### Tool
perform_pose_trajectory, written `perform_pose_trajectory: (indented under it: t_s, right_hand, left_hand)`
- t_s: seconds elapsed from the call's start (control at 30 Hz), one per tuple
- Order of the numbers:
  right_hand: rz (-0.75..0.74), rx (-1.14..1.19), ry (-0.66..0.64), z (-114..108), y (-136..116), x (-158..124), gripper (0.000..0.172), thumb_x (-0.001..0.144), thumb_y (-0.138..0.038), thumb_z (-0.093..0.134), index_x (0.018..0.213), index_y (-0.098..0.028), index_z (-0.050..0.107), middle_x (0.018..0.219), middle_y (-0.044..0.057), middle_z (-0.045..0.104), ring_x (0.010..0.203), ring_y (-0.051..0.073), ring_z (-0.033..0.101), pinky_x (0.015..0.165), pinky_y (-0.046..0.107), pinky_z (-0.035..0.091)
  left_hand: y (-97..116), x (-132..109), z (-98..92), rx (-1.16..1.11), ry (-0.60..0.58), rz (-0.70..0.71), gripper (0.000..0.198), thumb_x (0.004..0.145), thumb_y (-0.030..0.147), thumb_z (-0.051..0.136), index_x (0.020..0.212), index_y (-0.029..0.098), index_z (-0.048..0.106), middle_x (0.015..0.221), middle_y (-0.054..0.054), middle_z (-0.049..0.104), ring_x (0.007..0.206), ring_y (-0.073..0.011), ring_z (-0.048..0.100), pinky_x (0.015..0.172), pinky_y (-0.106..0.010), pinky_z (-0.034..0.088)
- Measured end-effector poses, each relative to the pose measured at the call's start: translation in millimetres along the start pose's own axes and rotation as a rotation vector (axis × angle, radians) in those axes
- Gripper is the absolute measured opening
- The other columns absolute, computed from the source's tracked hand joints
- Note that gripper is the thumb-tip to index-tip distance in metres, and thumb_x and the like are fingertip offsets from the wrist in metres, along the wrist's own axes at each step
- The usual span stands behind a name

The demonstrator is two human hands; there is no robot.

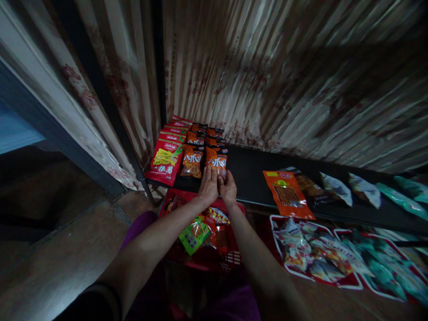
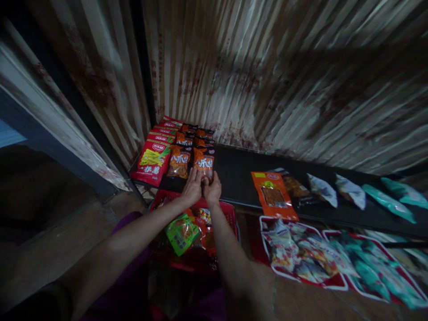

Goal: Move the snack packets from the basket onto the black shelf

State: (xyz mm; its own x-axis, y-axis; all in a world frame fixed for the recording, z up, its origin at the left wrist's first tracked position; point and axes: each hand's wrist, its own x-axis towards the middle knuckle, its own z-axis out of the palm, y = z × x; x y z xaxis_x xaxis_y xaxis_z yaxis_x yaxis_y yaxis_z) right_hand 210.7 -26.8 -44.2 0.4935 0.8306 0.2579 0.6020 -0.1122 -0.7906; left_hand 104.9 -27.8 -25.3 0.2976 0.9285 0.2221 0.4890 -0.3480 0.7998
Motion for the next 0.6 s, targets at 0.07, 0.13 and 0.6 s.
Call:
perform_pose_trajectory:
  t_s: [0.07,0.13,0.6]
  right_hand:
    - [-0.04,-0.002,0.053,-2,1,-8,0.059,0.08,-0.039,0.05,0.129,-0.007,0.05,0.131,0.021,0.055,0.122,0.03,0.05,0.105,0.048,0.036]
    - [-0.102,0.004,0.112,-6,1,-19,0.056,0.082,-0.038,0.047,0.129,-0.007,0.05,0.132,0.021,0.054,0.124,0.028,0.048,0.106,0.047,0.035]
    - [0.086,0.1,0.0,-7,42,-168,0.033,0.081,-0.031,0.043,0.103,-0.018,0.065,0.109,0.01,0.067,0.104,0.021,0.06,0.096,0.041,0.045]
  left_hand:
    - [0,-6,-6.2,0.044,-0.003,0.045,0.059,0.083,0.01,0.039,0.141,0.01,0.034,0.155,-0.015,0.024,0.145,-0.0258,0.007,0.118,-0.046,0.019]
    - [0,-14,-12.9,0.079,0.009,0.115,0.062,0.079,0.006,0.04,0.141,0.011,0.036,0.154,-0.015,0.027,0.145,-0.0256,0.011,0.117,-0.048,0.022]
    - [-47,-120,-24.0,-0.099,-0.214,-0.36,0.032,0.08,0.002,0.049,0.096,0.021,0.069,0.12,-0.003,0.064,0.114,-0.0141,0.057,0.106,-0.029,0.039]
